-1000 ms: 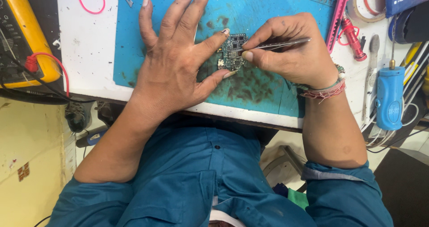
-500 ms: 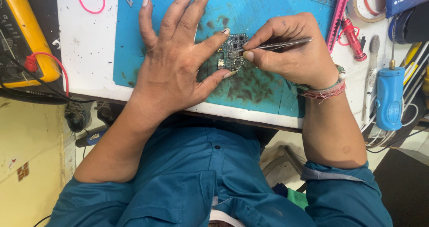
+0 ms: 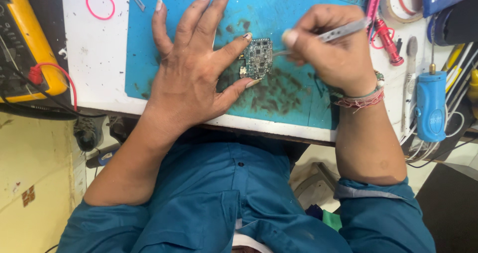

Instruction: The person uses a green-handled screwdriver to work on a small circuit board, then switches to tweezers to manipulate components. They use a hot air gun to heat the board and apply a liquid from a syringe, continuing to adjust parts with the tweezers.

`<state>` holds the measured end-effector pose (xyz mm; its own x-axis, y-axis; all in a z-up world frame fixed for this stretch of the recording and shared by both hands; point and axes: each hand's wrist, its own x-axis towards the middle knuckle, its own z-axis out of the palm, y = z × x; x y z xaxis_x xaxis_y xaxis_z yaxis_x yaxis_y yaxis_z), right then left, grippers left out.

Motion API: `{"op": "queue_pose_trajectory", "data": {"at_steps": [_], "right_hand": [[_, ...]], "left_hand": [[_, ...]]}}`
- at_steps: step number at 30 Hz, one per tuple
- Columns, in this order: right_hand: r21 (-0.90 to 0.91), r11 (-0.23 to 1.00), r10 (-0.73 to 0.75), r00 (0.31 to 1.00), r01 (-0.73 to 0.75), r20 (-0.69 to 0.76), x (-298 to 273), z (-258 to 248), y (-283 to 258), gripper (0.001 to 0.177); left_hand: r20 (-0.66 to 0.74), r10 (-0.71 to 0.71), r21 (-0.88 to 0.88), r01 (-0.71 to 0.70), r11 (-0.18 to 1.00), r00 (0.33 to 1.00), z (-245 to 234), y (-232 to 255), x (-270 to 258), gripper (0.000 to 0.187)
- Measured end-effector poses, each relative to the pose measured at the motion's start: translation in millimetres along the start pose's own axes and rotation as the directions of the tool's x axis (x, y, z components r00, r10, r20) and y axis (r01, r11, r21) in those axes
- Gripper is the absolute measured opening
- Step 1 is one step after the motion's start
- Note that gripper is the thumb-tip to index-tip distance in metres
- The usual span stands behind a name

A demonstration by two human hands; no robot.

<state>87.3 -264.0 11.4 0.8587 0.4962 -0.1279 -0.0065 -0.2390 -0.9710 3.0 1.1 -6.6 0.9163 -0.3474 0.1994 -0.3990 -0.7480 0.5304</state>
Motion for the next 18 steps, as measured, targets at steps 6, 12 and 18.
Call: {"op": "queue_pose_trajectory", "data": {"at_steps": [6, 12, 18], "right_hand": [[-0.698, 0.714, -0.302, 0.922, 0.051, -0.242, -5, -16, -7, 0.030], [-0.797, 0.579, -0.650, 0.688, 0.172, -0.323, -7, -59, 40, 0.030], [-0.630, 0.770, -0.495, 0.525, -0.104, -0.692, -34, -157, 102, 0.036]], "left_hand": [[-0.123, -0.013, 0.006, 0.014, 1.000, 0.992, 5, -5, -4, 0.080], [-0.331, -0.143, 0.056, 0.171, 0.984, 0.933, 9, -5, -13, 0.055], [-0.357, -0.241, 0.058, 0.279, 0.958, 0.902, 11, -6, -14, 0.046]]}}
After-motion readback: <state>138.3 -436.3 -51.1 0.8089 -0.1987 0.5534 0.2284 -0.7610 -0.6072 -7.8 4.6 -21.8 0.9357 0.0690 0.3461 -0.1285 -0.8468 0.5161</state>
